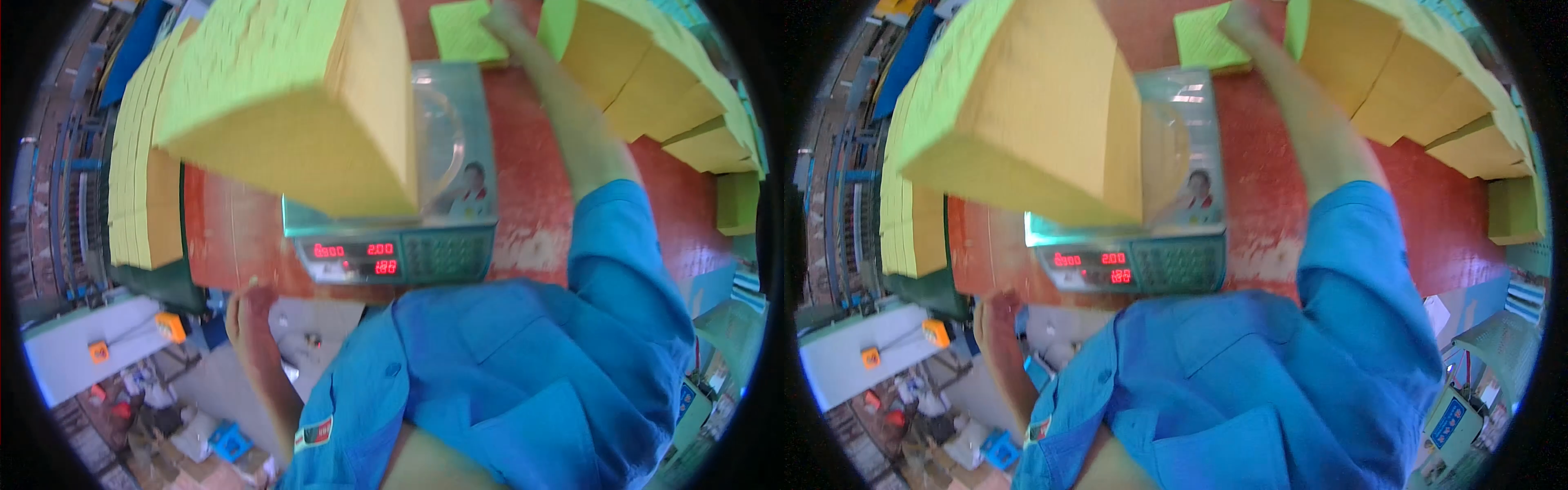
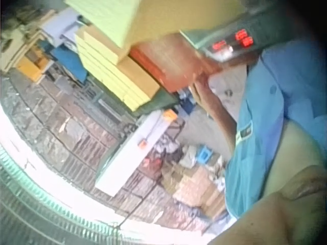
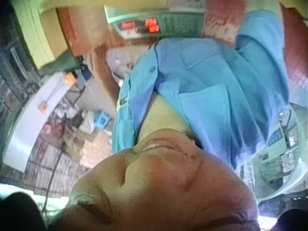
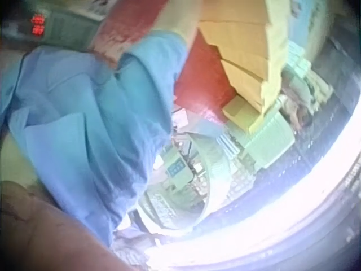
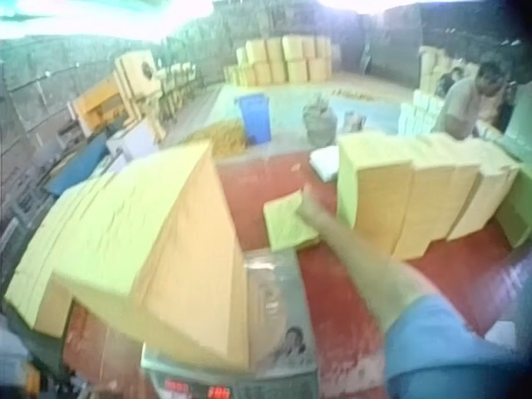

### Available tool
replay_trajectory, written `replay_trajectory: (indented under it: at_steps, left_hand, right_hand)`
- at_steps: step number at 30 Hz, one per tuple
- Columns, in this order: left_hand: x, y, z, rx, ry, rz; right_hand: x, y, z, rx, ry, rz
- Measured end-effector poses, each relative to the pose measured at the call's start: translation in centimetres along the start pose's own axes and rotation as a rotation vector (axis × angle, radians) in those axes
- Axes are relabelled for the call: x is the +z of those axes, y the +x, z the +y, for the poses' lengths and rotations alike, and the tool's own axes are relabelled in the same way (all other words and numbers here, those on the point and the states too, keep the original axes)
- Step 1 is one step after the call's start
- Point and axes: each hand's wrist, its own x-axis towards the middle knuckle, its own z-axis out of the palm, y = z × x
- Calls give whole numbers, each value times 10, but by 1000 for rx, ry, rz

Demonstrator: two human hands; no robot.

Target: The recorder is weighing and adjusting stacks of yellow paper on a digital scale in a production facility.

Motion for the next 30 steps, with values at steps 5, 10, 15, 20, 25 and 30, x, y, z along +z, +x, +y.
replay_trajectory:
  at_steps: [5,10,15,20,25,30]
  left_hand:
    - [-14,24,27,42,23,-108]
    - [12,95,81,77,-14,-306]
    - [66,172,180,-76,-307,-848]
    - [168,166,215,153,-92,-959]
    - [152,166,214,14,283,-882]
    - [105,142,200,-165,202,-885]
  right_hand:
    - [-86,-89,-83,-353,140,104]
    - [-130,-129,-105,-246,664,-187]
    - [-117,-168,-151,-22,1194,-544]
    - [-127,-210,-182,226,1183,-508]
    - [-110,-241,-169,-13,1128,-284]
    - [-143,-325,-166,-9,1058,-267]
